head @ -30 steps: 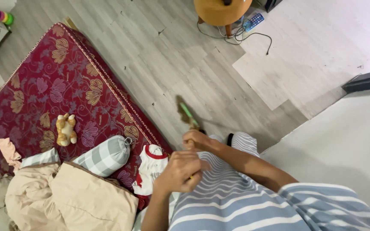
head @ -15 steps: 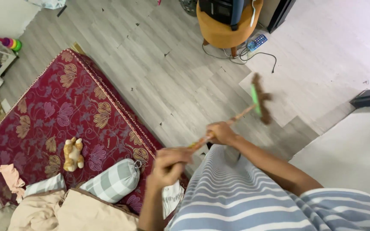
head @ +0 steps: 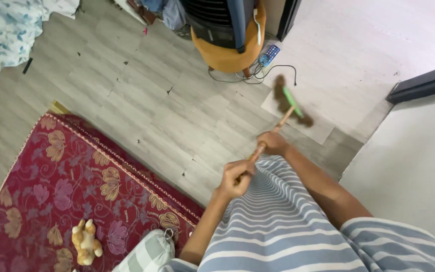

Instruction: The person sweeps the floor across a bedroom and a kitchen area using a broom, navigating around a mattress, furniture, and various household objects.

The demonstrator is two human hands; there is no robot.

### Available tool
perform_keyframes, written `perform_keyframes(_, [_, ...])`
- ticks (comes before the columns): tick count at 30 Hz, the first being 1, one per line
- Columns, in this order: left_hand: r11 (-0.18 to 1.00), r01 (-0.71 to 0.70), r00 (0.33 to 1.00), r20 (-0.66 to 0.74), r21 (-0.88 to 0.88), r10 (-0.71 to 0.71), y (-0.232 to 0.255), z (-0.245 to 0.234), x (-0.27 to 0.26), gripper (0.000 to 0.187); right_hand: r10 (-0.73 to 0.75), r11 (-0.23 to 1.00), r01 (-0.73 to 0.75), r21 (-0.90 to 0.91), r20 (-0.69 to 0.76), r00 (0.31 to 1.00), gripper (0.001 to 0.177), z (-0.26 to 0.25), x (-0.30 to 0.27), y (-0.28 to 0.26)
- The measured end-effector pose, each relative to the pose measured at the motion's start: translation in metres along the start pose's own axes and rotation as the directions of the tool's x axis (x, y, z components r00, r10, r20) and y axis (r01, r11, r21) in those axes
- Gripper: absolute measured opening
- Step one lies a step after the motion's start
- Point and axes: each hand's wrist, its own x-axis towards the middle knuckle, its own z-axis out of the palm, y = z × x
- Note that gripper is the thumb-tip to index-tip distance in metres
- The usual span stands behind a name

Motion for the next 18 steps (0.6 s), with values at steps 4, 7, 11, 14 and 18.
perform_keyframes(4, [0.998,0.018,0.999,-0.039,-0.066,-0.021,-0.037,0.033,0.063,0.012,0.178,0.955,-0.153,-0.254,0.08,0.981,0.024,-0.094,-0.001,0.048])
perform_keyframes(7, [0.985,-0.174,0.984,-0.034,-0.011,0.173,0.002,-0.002,0.127,0.018,0.068,0.975,-0.052,-0.216,0.069,0.995,0.023,-0.156,0.027,0.02])
perform_keyframes(11, [0.895,-0.445,0.892,-0.079,0.015,0.445,0.092,-0.03,0.218,0.019,-0.158,0.987,0.156,0.031,0.076,0.985,0.019,-0.2,0.08,-0.039])
perform_keyframes(14, [0.861,-0.492,0.87,0.047,0.127,0.49,0.084,0.0,0.282,0.015,-0.163,0.986,0.16,0.037,0.085,0.983,0.02,-0.236,0.106,0.0])
perform_keyframes(18, [0.984,-0.147,0.98,0.148,0.103,0.131,-0.01,0.061,0.352,0.011,-0.034,0.997,0.036,0.063,-0.027,0.999,0.021,-0.273,0.116,0.119])
